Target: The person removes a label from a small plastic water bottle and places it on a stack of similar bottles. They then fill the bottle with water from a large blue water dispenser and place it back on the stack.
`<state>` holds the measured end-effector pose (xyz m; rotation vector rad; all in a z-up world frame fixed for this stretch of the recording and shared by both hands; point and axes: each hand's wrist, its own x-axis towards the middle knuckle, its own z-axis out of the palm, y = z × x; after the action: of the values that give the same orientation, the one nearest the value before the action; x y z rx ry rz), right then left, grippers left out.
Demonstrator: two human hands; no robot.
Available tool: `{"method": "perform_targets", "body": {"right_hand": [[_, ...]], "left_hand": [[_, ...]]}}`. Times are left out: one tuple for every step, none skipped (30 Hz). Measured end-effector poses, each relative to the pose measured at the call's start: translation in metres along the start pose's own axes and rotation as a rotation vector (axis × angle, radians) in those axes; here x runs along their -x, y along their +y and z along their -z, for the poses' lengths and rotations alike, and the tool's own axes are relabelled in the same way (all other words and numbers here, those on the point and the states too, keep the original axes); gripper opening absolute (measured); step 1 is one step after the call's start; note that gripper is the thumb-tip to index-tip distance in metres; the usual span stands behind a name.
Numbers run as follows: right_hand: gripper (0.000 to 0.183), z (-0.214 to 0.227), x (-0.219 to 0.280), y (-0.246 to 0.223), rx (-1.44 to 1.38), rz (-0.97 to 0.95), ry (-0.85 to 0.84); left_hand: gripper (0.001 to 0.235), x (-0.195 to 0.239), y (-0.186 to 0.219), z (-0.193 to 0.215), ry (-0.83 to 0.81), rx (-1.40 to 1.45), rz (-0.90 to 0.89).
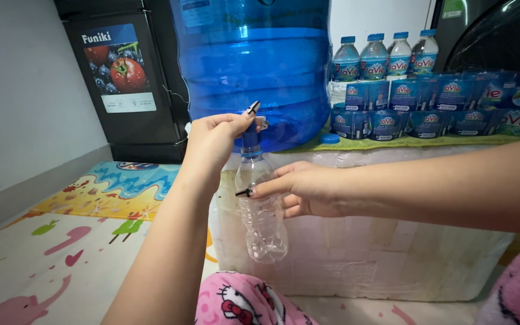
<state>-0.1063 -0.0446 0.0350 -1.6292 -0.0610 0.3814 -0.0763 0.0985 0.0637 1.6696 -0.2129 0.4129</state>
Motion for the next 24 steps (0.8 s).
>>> {"method": "perform_targets", "body": {"right_hand": [[0.05,-0.0002,-0.0001,-0.0001,0.001,0.0,-0.002],[0.049,-0.0005,-0.0003,-0.0002,-0.007,-0.001,0.003],[0.047,-0.0003,-0.0003,-0.0005,-0.016,-0.001,0.009],[0.047,-0.0009,0.0009,-0.0013,-0.015,0.0,0.008],[0.051,-0.0013,0.0023,-0.0024,-0.005,-0.008,0.008],[0.054,-0.0017,0.0037,-0.0035,0.006,-0.017,0.007],[0.054,-0.001,0.0037,-0.0037,0.006,-0.016,0.007],[0.054,-0.0003,0.0035,-0.0038,0.007,-0.015,0.004],[0.055,0.0002,0.0032,-0.0036,0.008,-0.016,0.0],[0.055,-0.0003,0.0041,-0.0043,0.008,-0.016,-0.001],[0.051,-0.0007,0.005,-0.0052,0.011,-0.014,-0.001],[0.047,-0.0012,0.0059,-0.0061,0.014,-0.012,-0.001],[0.047,-0.0018,0.0058,-0.0059,0.015,-0.012,0.0],[0.046,-0.0023,0.0058,-0.0057,0.005,-0.014,0.001],[0.045,-0.0027,0.0058,-0.0057,-0.005,-0.016,0.004],[0.045,-0.0025,0.0055,-0.0059,-0.004,-0.015,0.005],[0.045,-0.0025,0.0052,-0.0058,-0.008,-0.014,0.006],[0.046,-0.0025,0.0049,-0.0057,-0.012,-0.013,0.006],[0.046,-0.0016,0.0032,-0.0045,-0.01,-0.013,0.007],[0.047,-0.0008,0.0016,-0.0033,-0.015,-0.013,0.007],[0.047,0.0002,0.0001,-0.0025,-0.02,-0.013,0.008],[0.047,-0.0012,0.0015,-0.0031,-0.018,-0.012,0.01],[0.047,-0.0016,0.0031,-0.004,-0.014,-0.013,0.011],[0.047,-0.0019,0.0046,-0.0048,-0.01,-0.013,0.012]], "left_hand": [[0.027,-0.0009,-0.0008,0.0001,0.002,0.0,0.0],[0.028,-0.0019,-0.0017,0.0003,0.0,-0.008,-0.001],[0.028,-0.003,-0.0022,0.0,-0.002,-0.015,-0.003],[0.028,-0.0029,-0.0023,-0.0003,-0.001,-0.016,-0.003],[0.029,-0.003,-0.002,-0.0008,-0.004,-0.022,0.0],[0.029,-0.0031,-0.0016,-0.0014,-0.008,-0.028,0.003],[0.029,-0.0028,-0.0009,-0.0009,-0.007,-0.028,0.003],[0.028,-0.0025,-0.0002,-0.0004,-0.007,-0.032,0.002],[0.028,-0.0019,0.0001,0.0003,-0.007,-0.036,0.002],[0.028,-0.0008,0.0009,0.0002,-0.006,-0.037,0.002],[0.029,0.0002,0.0019,0.0001,-0.007,-0.034,0.006],[0.031,0.0012,0.003,0.0,-0.009,-0.031,0.011],[0.031,0.0013,0.0027,0.001,-0.009,-0.03,0.01],[0.031,0.0015,0.0025,0.0021,-0.012,-0.024,0.006],[0.031,0.0014,0.0024,0.0029,-0.015,-0.017,0.0],[0.031,0.0013,0.0023,0.0027,-0.016,-0.015,-0.001],[0.03,0.0014,0.002,0.0026,-0.01,-0.016,0.001],[0.029,0.0015,0.0017,0.0025,-0.003,-0.016,0.002],[0.029,0.0017,0.0013,0.0024,-0.003,-0.014,0.001],[0.029,0.0019,0.001,0.0022,-0.003,-0.012,-0.001],[0.029,0.002,0.001,0.002,-0.003,-0.01,-0.005],[0.029,0.0014,0.0009,0.0021,-0.003,-0.007,-0.007],[0.028,0.0004,0.0009,0.0011,-0.001,-0.021,-0.005],[0.027,-0.0006,0.0009,-0.0001,0.001,-0.035,-0.003]]}}
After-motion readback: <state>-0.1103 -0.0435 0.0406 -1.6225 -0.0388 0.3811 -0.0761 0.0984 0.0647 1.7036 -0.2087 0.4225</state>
